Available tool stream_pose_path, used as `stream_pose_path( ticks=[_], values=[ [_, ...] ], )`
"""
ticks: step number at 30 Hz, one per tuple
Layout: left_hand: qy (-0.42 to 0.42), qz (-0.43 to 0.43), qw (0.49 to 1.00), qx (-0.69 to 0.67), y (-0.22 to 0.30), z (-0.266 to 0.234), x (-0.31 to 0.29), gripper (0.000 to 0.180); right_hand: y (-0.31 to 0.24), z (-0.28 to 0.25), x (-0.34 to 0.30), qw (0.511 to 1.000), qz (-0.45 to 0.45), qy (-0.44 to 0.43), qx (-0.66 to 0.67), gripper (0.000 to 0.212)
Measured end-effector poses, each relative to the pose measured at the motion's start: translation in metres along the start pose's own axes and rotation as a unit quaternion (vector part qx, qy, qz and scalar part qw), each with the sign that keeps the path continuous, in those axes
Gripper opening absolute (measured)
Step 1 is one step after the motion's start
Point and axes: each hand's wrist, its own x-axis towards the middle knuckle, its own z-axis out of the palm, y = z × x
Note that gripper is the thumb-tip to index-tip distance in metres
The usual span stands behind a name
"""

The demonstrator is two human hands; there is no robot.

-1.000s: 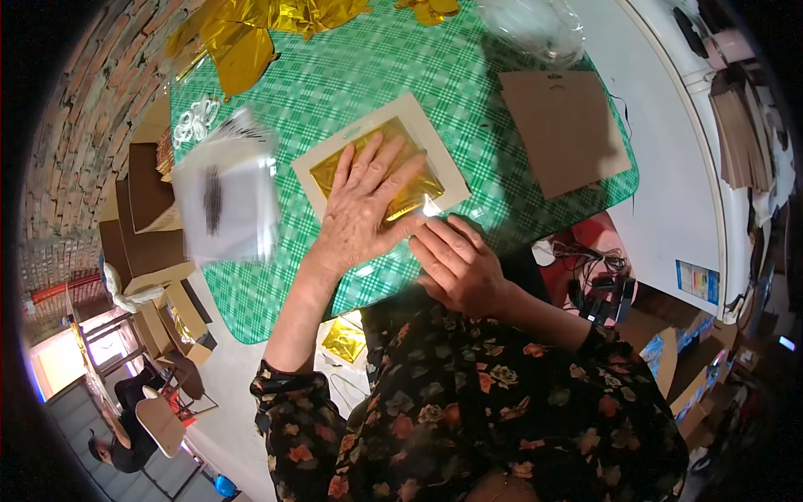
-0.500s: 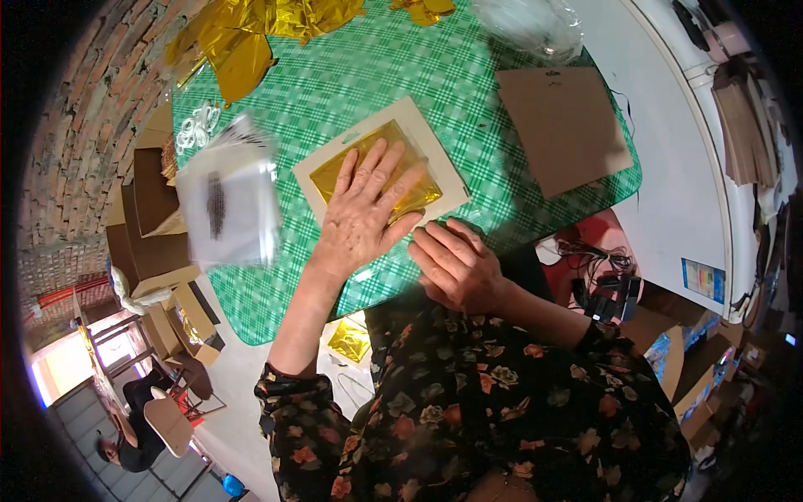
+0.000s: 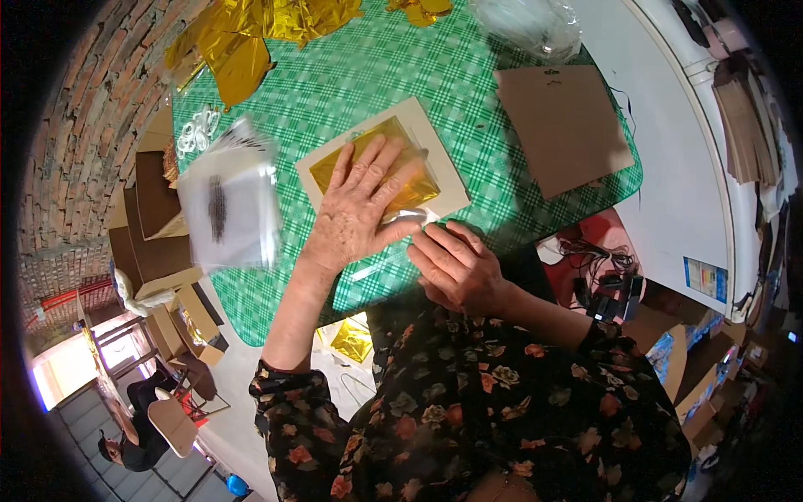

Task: The person smooths and positions folded foil balloons onto cardboard backing inserts, then spreads out, flattens, and folds additional foil balloons on the table by hand.

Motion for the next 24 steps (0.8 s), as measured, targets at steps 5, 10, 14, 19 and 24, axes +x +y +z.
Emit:
stream_pose_path(
  ticks=[5, 10, 14, 19, 24],
  values=[
    [0.008, 0.004, 0.998, -0.063, -0.007, -0.005, 0.002, 0.066, 0.0, 0.001, 0.0, 1.0, 0.0, 0.007, 0.005, 0.038],
    [-0.016, -0.014, 1.0, -0.002, -0.014, 0.004, 0.003, 0.061, -0.003, -0.001, 0.002, 1.0, 0.002, 0.011, -0.006, 0.036],
    [-0.033, -0.022, 0.999, 0.023, -0.011, 0.006, 0.006, 0.061, -0.002, 0.001, 0.002, 1.0, 0.001, 0.023, -0.018, 0.036],
    [-0.033, -0.017, 0.999, 0.018, -0.01, 0.008, 0.006, 0.066, -0.003, -0.001, 0.001, 1.0, 0.008, 0.025, -0.015, 0.036],
    [-0.024, -0.002, 0.999, 0.041, -0.012, 0.011, 0.004, 0.067, -0.005, -0.01, -0.001, 1.0, 0.003, -0.004, -0.002, 0.036]
  ],
)
